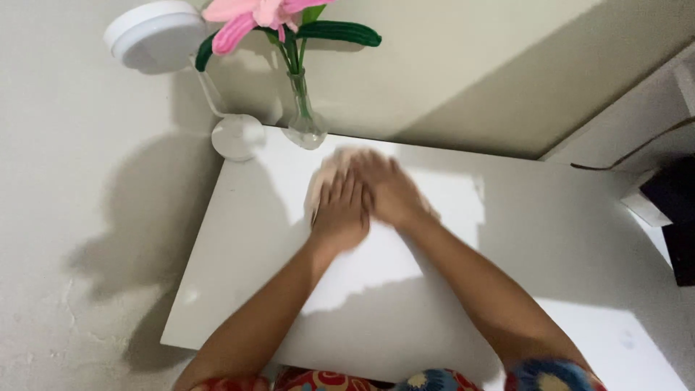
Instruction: Wiping a white desk surface with a cloth.
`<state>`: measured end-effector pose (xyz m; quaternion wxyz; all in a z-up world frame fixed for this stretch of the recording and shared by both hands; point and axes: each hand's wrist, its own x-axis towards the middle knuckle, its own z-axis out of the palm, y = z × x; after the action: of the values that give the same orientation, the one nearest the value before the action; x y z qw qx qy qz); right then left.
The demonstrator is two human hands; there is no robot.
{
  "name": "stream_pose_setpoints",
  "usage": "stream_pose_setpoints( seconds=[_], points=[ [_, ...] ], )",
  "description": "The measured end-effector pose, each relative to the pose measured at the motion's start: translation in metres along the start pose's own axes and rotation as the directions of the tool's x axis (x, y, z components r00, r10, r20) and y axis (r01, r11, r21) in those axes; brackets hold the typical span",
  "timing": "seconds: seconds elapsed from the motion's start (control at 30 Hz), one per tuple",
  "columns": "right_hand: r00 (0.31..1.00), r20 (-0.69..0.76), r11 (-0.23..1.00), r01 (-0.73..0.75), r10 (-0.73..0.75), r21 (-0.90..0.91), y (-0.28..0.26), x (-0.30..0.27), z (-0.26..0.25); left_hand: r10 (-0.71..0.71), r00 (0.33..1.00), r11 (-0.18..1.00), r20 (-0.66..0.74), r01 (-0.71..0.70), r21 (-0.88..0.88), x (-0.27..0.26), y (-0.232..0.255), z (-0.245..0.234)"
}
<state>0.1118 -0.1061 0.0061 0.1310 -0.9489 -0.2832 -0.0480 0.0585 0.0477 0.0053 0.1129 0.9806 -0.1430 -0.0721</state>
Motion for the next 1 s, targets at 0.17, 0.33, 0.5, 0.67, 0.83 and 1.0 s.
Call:
stream_pose_setpoints(
  seconds=[0.17,0.33,0.5,0.67,0.83,1.0],
  points=[
    [0.978,0.197,0.996,0.054,-0.068,0.073,-0.048,-0.026,-0.027,0.04,0.995,0.999,0.092,-0.039,-0.016,-0.06,-0.006,-0.007],
    [1.0,0.031,0.998,0.001,-0.003,0.064,-0.002,0.029,0.007,-0.033,0.999,0.999,0.01,0.033,0.016,0.024,-0.015,-0.01],
    [0.888,-0.113,0.895,-0.447,0.445,0.014,0.029,-0.015,-0.043,0.087,0.993,0.996,0.081,-0.085,-0.024,0.066,0.057,-0.031],
    [0.873,-0.279,0.917,-0.389,0.399,0.095,0.078,-0.147,-0.077,0.32,0.94,0.938,0.114,-0.299,-0.174,0.046,0.171,-0.005],
    [0.863,-0.202,0.869,-0.487,0.464,-0.085,0.061,-0.212,-0.069,0.548,0.827,0.836,0.127,-0.535,-0.122,0.012,0.175,0.023],
    [0.941,-0.061,0.926,-0.338,0.332,-0.168,0.014,-0.123,-0.023,0.245,0.968,0.955,0.058,-0.23,-0.188,0.006,0.048,-0.032]
  ],
)
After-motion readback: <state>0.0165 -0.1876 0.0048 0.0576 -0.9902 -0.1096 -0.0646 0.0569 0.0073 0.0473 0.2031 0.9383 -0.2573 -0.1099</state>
